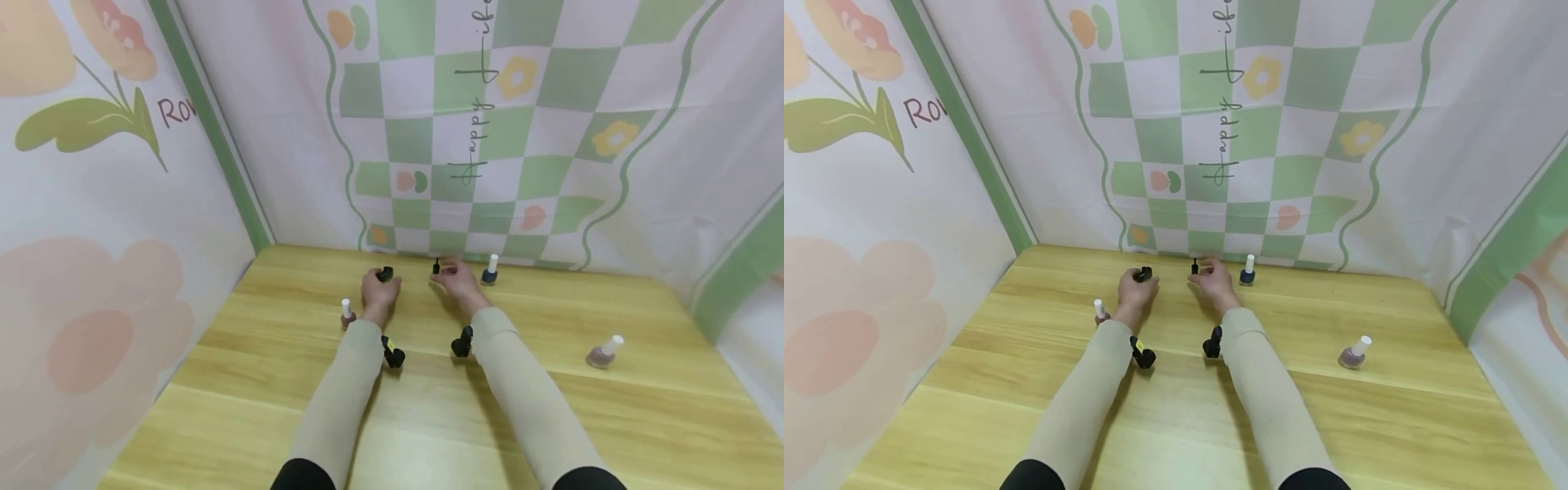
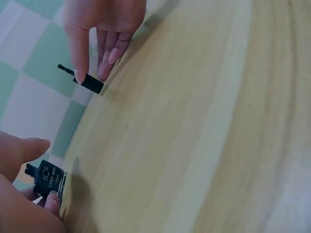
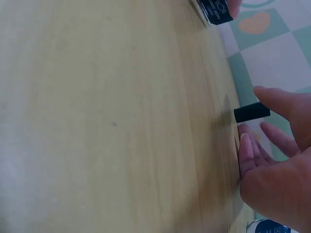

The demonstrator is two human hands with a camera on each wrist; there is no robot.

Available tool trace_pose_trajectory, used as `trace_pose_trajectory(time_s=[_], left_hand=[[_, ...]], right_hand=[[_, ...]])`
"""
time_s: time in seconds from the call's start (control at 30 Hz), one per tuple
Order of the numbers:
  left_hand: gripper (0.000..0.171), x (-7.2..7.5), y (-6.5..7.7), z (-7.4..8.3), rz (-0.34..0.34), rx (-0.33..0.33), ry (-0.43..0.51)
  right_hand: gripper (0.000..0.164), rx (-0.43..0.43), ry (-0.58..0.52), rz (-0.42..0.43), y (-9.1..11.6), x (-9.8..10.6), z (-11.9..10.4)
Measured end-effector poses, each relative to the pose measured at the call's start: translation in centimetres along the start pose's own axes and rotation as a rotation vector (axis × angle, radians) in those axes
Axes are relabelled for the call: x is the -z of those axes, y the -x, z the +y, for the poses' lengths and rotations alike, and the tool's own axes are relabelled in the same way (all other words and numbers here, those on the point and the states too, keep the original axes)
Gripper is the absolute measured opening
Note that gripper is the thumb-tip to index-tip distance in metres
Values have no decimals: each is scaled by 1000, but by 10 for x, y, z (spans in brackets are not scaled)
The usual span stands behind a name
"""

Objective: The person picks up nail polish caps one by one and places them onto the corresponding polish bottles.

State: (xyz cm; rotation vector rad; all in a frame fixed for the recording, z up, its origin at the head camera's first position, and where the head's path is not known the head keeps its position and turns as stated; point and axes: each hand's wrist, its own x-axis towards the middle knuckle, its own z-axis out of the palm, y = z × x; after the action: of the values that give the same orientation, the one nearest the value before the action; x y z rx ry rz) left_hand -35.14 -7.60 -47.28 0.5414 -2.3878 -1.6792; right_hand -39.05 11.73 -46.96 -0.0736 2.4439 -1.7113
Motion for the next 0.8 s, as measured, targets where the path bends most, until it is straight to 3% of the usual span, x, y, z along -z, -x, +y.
trace_pose_trajectory(time_s=[0.17, 0.47, 0.8], left_hand=[[52, -2, -4, 1, 22, 51, -14], [38, -6, -4, 2, 70, 82, -21], [28, -9, -7, 1, 80, 67, 27]], right_hand=[[55, 4, 3, 2, -8, 2, 4], [52, -10, 31, 47, -9, -1, 0], [47, -8, 33, 85, -8, -5, -4]])
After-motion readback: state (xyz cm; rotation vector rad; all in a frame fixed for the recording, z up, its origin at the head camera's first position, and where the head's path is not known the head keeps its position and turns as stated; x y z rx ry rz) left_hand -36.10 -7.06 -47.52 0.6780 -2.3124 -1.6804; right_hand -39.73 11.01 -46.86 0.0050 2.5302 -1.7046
